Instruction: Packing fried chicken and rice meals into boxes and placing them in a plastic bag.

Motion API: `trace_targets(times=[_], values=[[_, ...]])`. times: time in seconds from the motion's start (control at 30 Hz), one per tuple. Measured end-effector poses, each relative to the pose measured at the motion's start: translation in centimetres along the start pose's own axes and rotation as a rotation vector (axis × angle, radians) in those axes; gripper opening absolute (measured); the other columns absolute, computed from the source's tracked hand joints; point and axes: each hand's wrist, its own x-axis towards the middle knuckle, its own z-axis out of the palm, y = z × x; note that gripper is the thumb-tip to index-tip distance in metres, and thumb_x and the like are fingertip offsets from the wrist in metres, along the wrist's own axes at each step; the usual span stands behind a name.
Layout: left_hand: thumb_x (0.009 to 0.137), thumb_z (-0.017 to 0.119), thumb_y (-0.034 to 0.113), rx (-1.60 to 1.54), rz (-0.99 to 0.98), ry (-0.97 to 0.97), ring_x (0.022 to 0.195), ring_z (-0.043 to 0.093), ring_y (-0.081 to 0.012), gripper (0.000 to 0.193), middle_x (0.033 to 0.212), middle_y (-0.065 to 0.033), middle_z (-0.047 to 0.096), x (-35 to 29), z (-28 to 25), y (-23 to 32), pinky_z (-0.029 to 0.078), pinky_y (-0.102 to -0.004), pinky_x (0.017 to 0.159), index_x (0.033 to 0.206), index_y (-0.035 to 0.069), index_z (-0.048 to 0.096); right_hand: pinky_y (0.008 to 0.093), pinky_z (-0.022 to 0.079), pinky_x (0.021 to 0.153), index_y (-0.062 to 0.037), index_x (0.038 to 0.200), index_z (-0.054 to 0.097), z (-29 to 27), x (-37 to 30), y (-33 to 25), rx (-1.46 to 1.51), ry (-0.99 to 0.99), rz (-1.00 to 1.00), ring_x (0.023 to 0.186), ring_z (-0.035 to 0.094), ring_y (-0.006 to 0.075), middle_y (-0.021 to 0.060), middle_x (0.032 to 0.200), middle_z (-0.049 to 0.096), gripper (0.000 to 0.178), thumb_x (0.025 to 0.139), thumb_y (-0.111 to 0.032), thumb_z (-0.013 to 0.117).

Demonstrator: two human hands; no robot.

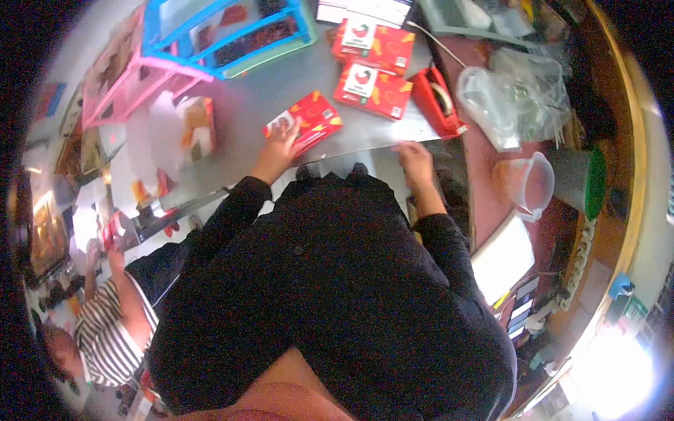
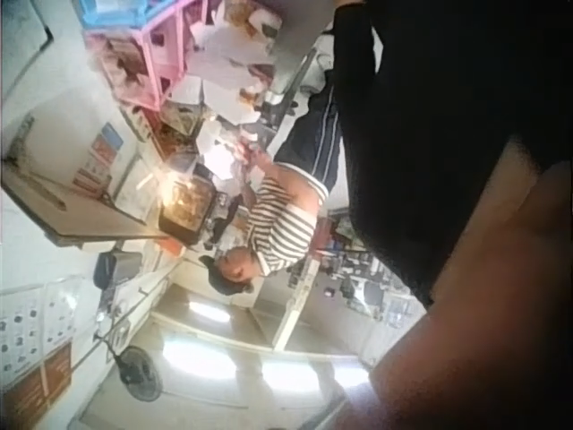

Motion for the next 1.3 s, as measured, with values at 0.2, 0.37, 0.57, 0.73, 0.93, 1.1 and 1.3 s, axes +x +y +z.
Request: trace_targets(times=[0.2, 0.37, 0.57, 0.73, 0.93, 1.1, 1.3], values=[[0.093, 0.045, 0.027, -0.146, -0.043, -0.022, 0.117, 0.037, -0.0557, 0.056, 0.125, -0.039, 0.04, 0.5, 0.1, 0.2, 0.032, -0.0511, 0.102, 0.144, 0.025, 0.022, 0.0258, 0.041, 0.048, -0.0038, 0.082, 0.062, 17.9, -0.8, -2.5, -0.049, -0.333, 0.15, 0.053, 0.053, 0.0119, 0.0055, 0.071, 0.064, 0.028, 0.081, -0.031, 0.068], [0.093, 0.046, 0.028, -0.166, -0.073, -0.165, 0.119, 0.035, -0.0561, 0.048, 0.127, -0.0374, 0.037, 0.2, -2.6, -1.9, 0.035, -0.0527, 0.098, 0.138, 0.036, 0.031, 0.0351, 0.049, 0.067, -0.0048, 0.092, 0.062, 17.4, -2.1, -5.8, -0.934, -0.204, -0.155, 0.073, 0.062, 0.0262, 0.0113, 0.085, 0.065, 0.056, 0.06, -0.047, 0.08], [0.09, 0.051, 0.041, -0.689, -0.404, 0.306, 0.115, 0.047, -0.0353, 0.057, 0.128, -0.0223, 0.043, -5.2, 1.8, -7.2, 0.041, -0.045, 0.093, 0.13, 0.002, 0.041, 0.0591, 0.026, 0.097, -0.0256, 0.132, 0.042, 22.5, -1.9, -5.5, -1.582, -0.507, -1.043, 0.121, 0.036, 0.0374, 0.0159, 0.125, 0.043, 0.095, 0.048, -0.043, 0.082], [0.086, 0.059, 0.036, -1.673, -1.352, 0.697, 0.101, 0.05, -0.0229, 0.059, 0.12, -0.0143, 0.048, -9.1, -0.7, -15.7, 0.042, -0.0405, 0.083, 0.128, 0.0, 0.039, 0.0541, 0.03, 0.095, -0.0246, 0.133, 0.041, 20.2, -2.8, -10.1, -1.411, -0.411, -0.834, 0.117, 0.039, 0.0371, 0.0189, 0.12, 0.046, 0.095, 0.048, -0.041, 0.08], [0.08, 0.054, 0.005, -1.143, -1.219, 0.892, 0.105, 0.053, -0.0272, 0.048, 0.112, -0.0174, 0.056, -10.8, 2.6, -18.4, 0.04, -0.0359, 0.09, 0.126, -0.003, 0.04, 0.05, 0.03, 0.096, -0.0184, 0.134, 0.042, 12.0, 3.6, -13.2, -1.439, -0.004, -0.877, 0.116, 0.039, 0.0396, 0.0219, 0.128, 0.041, 0.091, 0.055, -0.046, 0.08], [0.081, 0.055, 0.005, -0.829, -1.085, 0.573, 0.108, 0.054, -0.0249, 0.053, 0.117, -0.0191, 0.055, -13.7, 0.4, -11.2, 0.041, -0.0344, 0.09, 0.129, -0.005, 0.037, 0.0477, 0.032, 0.1, -0.011, 0.128, 0.047, 19.0, 3.7, -11.5, -0.986, -0.303, -1.126, 0.121, 0.037, 0.0387, 0.022, 0.134, 0.038, 0.07, 0.068, -0.035, 0.076], [0.075, 0.075, 0.028, -0.873, -1.216, 0.414, 0.093, 0.057, -0.0195, 0.08, 0.107, -0.0177, 0.058, -13.0, -0.7, -10.2, 0.045, -0.029, 0.08, 0.135, -0.003, 0.032, 0.0348, 0.05, 0.08, 0.0006, 0.126, 0.046, 27.6, 7.4, -4.3, -0.647, -0.584, -0.479, 0.099, 0.058, 0.0231, 0.0173, 0.117, 0.054, 0.059, 0.081, -0.03, 0.068]])
